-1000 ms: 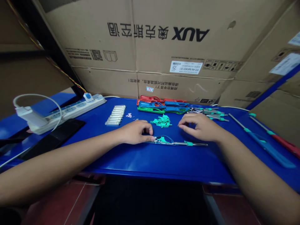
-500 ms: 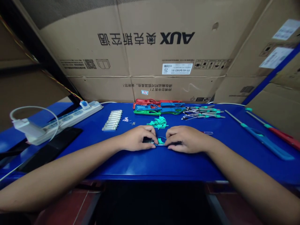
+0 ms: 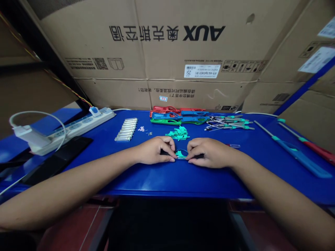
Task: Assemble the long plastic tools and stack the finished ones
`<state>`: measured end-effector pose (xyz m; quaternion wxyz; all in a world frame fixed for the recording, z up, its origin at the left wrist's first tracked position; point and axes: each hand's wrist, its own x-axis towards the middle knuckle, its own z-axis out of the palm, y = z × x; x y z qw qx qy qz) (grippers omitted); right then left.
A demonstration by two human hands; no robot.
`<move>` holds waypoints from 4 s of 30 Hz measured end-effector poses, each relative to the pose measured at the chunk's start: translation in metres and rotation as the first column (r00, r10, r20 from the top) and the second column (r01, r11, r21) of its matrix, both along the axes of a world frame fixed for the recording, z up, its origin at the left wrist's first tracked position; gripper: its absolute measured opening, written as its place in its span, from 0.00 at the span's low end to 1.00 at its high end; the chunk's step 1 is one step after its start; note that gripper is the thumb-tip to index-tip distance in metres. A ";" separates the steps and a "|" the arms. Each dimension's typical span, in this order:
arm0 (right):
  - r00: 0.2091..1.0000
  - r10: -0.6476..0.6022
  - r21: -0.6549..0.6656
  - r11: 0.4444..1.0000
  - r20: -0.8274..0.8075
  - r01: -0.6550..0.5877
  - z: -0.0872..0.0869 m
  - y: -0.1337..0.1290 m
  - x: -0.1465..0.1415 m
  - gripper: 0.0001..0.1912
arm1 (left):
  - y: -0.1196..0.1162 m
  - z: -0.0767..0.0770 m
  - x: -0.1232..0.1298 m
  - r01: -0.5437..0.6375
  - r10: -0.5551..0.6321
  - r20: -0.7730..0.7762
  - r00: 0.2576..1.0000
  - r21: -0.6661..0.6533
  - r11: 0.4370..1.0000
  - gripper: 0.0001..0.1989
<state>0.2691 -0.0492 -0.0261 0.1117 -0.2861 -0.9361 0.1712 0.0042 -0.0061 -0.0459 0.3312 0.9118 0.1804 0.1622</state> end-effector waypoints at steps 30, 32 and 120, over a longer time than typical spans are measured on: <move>0.839 -0.534 0.225 0.809 -0.104 0.543 0.000 0.034 0.043 0.13 | -0.003 0.014 -0.006 0.092 -0.078 -0.070 0.995 0.226 0.970 0.09; 0.793 -0.596 0.221 0.762 -0.126 0.608 0.003 0.035 0.051 0.13 | -0.002 0.016 -0.007 0.090 -0.077 -0.064 0.995 0.241 0.966 0.11; 0.983 -0.182 -0.042 0.982 0.000 0.182 -0.001 0.012 -0.029 0.21 | 0.000 0.030 -0.018 -0.020 0.109 -0.298 0.948 0.285 0.958 0.19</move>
